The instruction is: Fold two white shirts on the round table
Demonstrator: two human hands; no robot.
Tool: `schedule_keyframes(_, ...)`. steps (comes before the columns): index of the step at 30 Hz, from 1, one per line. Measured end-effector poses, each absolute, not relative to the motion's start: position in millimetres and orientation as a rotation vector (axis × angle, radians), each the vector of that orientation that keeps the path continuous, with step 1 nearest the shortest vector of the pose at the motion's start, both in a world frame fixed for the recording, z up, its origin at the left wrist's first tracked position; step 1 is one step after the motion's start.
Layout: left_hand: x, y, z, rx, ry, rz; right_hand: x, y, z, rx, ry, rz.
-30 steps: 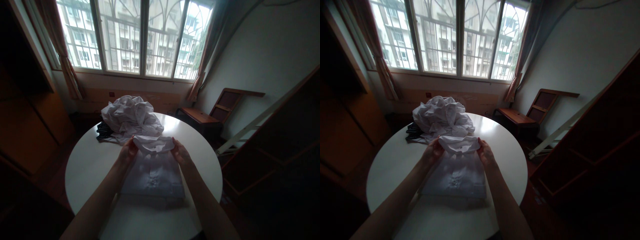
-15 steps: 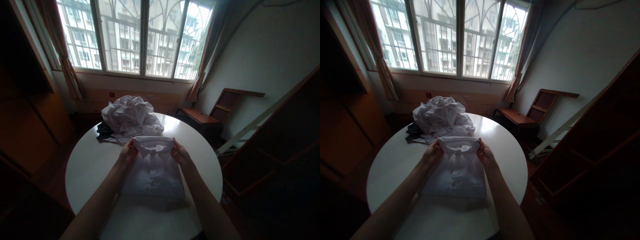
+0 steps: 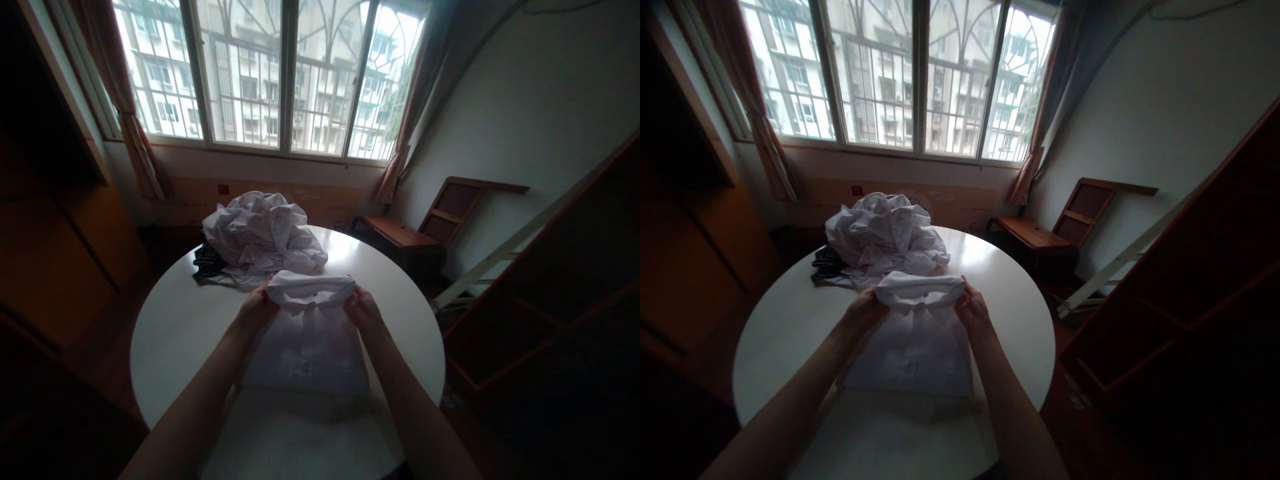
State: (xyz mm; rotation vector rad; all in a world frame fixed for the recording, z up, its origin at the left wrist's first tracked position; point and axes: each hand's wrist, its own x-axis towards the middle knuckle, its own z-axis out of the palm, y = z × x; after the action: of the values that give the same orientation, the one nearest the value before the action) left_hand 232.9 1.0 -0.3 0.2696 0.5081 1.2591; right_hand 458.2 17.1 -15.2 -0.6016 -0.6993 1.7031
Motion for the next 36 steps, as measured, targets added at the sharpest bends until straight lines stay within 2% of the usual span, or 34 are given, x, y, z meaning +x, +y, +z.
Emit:
schedule_keyframes(8,227.1,-0.8,0.0,0.418,0.544,1.230,456.0,13.8,-6.9,-0.594,-0.505,1.581)
schedule_keyframes(16,219.1,-4.8,6.7,0.733,0.758,1.363,448.2,3.2,6.5,-0.754,-0.746,1.485)
schedule_keyframes(28,221.6,1.1,-4.0,1.194,1.138,1.480,443.3,3.3,-4.4,-1.319,-1.179,0.676)
schedule_keyframes(36,222.1,0.2,-2.9,1.245,1.322,1.567,445.0,1.1,-0.6,-1.447,-1.364,0.561)
